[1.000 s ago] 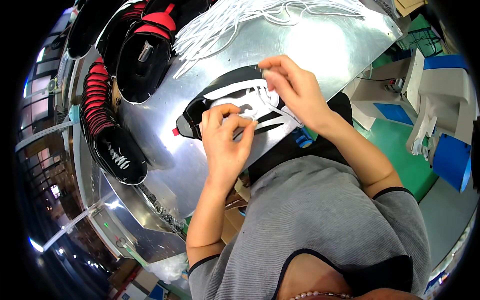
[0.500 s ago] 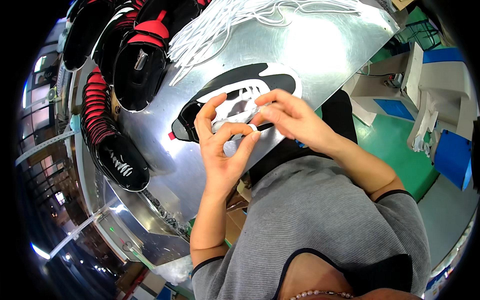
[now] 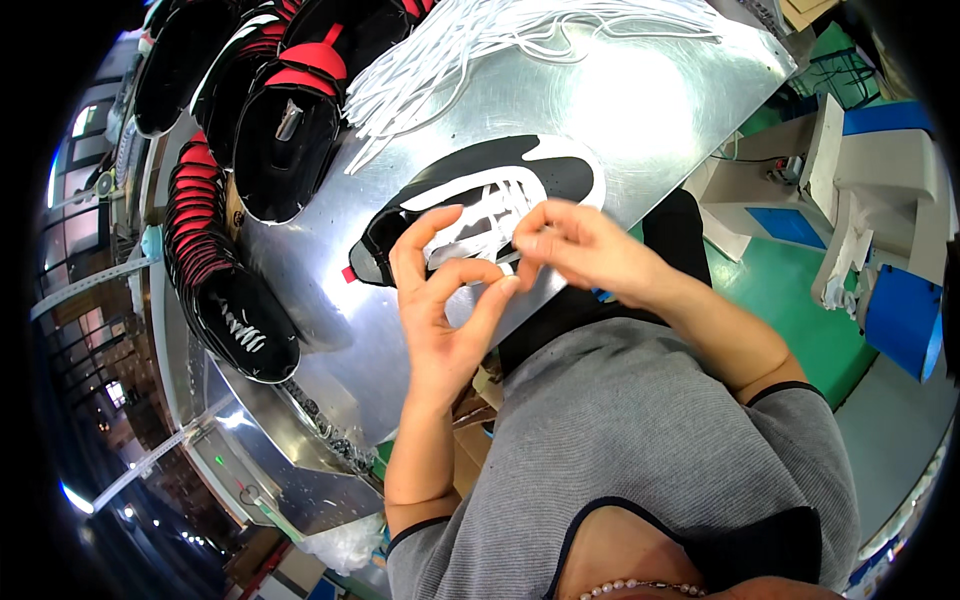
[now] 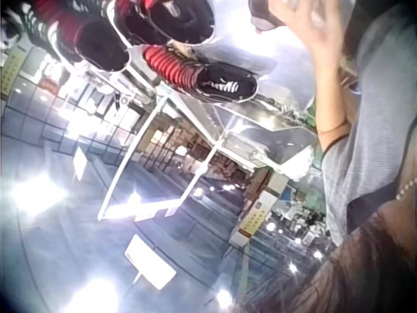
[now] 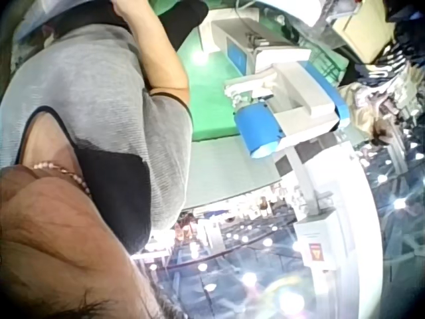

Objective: The person threads white laces through the eyelets of black shoe uppers by hand, working on multiple pieces sequentially at a metal table.

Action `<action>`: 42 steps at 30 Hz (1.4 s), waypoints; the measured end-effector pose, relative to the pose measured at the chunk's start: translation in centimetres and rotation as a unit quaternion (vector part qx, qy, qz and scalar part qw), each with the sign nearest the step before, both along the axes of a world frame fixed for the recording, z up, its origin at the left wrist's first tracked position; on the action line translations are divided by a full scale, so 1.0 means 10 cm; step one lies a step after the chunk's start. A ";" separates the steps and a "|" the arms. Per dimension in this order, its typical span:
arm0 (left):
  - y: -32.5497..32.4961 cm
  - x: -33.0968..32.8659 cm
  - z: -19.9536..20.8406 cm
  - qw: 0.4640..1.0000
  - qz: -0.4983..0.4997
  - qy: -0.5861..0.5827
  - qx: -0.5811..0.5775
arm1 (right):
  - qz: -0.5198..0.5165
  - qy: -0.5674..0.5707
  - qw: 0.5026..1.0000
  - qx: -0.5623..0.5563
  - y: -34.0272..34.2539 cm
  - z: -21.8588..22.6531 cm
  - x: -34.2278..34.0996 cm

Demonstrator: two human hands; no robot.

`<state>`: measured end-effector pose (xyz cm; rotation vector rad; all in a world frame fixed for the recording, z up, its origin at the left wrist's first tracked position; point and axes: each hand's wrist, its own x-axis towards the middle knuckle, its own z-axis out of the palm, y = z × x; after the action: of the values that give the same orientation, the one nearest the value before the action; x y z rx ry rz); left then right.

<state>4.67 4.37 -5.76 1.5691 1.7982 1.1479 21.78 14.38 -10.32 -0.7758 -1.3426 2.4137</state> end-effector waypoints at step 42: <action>0.12 -0.12 -0.40 0.997 0.037 0.039 -0.052 | -0.108 -0.175 0.900 0.385 -0.20 -0.23 -0.39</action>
<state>3.51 5.54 -9.80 1.5181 1.9499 1.0200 17.88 12.34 -12.58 -1.0570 -2.0120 1.4006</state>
